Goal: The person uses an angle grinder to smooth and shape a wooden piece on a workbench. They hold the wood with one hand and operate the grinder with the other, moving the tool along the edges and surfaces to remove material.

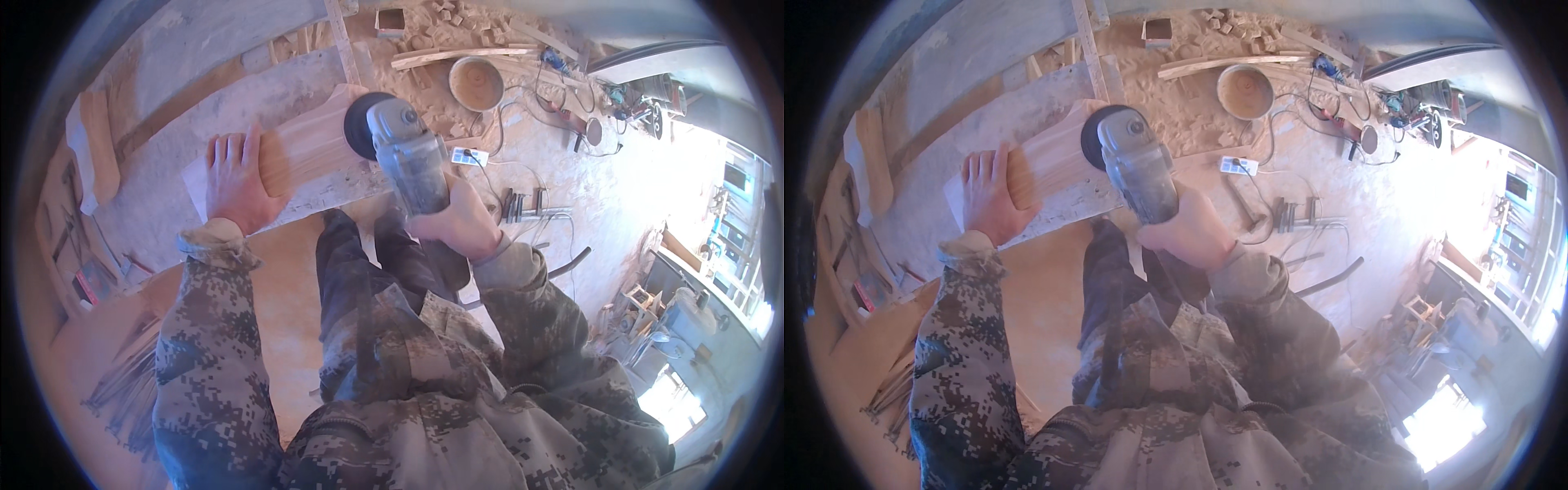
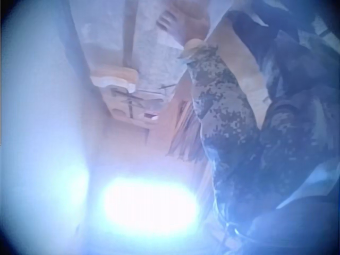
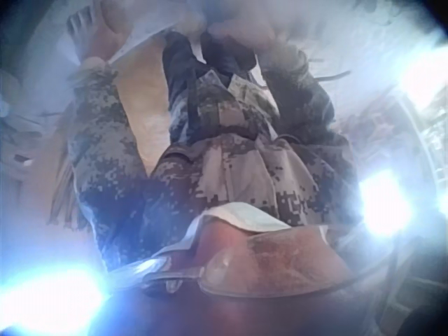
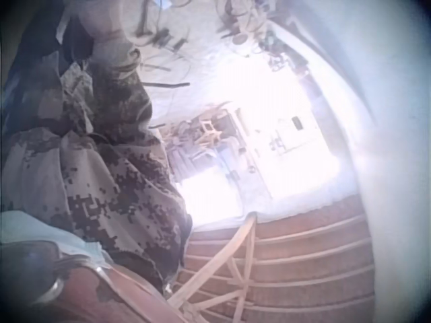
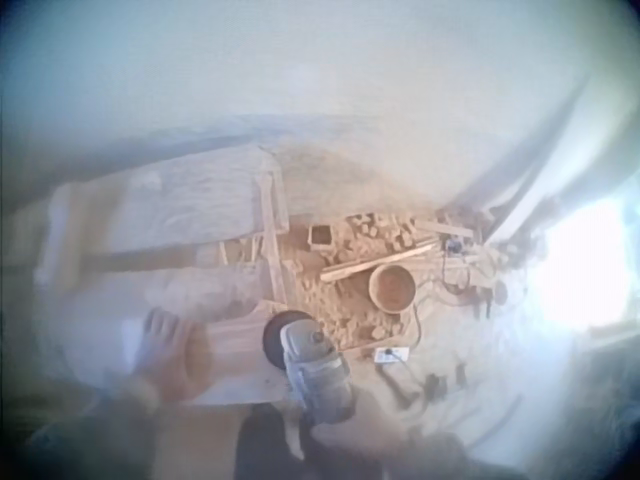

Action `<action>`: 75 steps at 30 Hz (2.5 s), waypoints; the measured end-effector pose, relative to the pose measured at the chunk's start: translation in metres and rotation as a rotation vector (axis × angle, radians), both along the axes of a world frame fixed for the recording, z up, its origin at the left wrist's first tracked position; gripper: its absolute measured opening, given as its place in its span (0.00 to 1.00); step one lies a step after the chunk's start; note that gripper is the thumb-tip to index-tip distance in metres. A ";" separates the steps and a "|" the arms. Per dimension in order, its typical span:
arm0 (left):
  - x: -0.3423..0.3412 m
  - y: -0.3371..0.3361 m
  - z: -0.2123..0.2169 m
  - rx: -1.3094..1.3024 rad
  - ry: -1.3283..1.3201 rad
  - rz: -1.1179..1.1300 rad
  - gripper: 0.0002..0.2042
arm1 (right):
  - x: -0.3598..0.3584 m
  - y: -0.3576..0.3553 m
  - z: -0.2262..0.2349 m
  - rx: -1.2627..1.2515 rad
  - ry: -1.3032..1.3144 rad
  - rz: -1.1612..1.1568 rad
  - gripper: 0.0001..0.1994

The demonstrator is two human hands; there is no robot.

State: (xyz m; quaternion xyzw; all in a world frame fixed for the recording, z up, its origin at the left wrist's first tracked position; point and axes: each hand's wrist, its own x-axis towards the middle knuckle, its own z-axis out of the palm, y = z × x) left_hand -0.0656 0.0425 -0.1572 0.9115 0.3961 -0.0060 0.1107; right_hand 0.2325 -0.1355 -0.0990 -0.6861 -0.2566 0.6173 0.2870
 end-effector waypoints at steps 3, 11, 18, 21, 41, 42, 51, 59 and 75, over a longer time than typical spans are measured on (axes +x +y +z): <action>-0.001 -0.001 0.000 0.006 -0.003 0.000 0.55 | 0.009 0.020 -0.018 0.047 -0.042 -0.010 0.24; 0.000 0.001 -0.001 -0.009 -0.006 -0.002 0.56 | 0.012 0.040 -0.012 0.006 -0.070 0.026 0.21; 0.000 0.001 0.000 -0.025 -0.007 0.006 0.56 | 0.002 -0.042 0.014 -0.034 -0.034 0.086 0.28; 0.000 0.001 0.000 -0.011 -0.024 0.000 0.54 | 0.001 -0.047 0.024 -0.111 0.003 0.101 0.29; -0.001 0.002 0.001 -0.018 -0.039 0.003 0.53 | 0.026 0.043 -0.018 0.074 0.034 -0.154 0.22; 0.000 0.003 0.001 -0.019 -0.053 -0.005 0.53 | 0.024 0.041 -0.020 0.084 0.025 -0.132 0.22; -0.001 0.000 0.001 -0.028 -0.035 0.002 0.55 | 0.019 -0.011 -0.003 -0.046 0.051 -0.014 0.25; -0.001 -0.001 0.001 -0.030 -0.023 0.009 0.55 | 0.005 -0.015 0.002 0.031 -0.119 0.081 0.29; -0.001 0.002 0.000 -0.025 -0.037 0.008 0.56 | 0.020 0.040 -0.020 0.003 -0.007 -0.074 0.20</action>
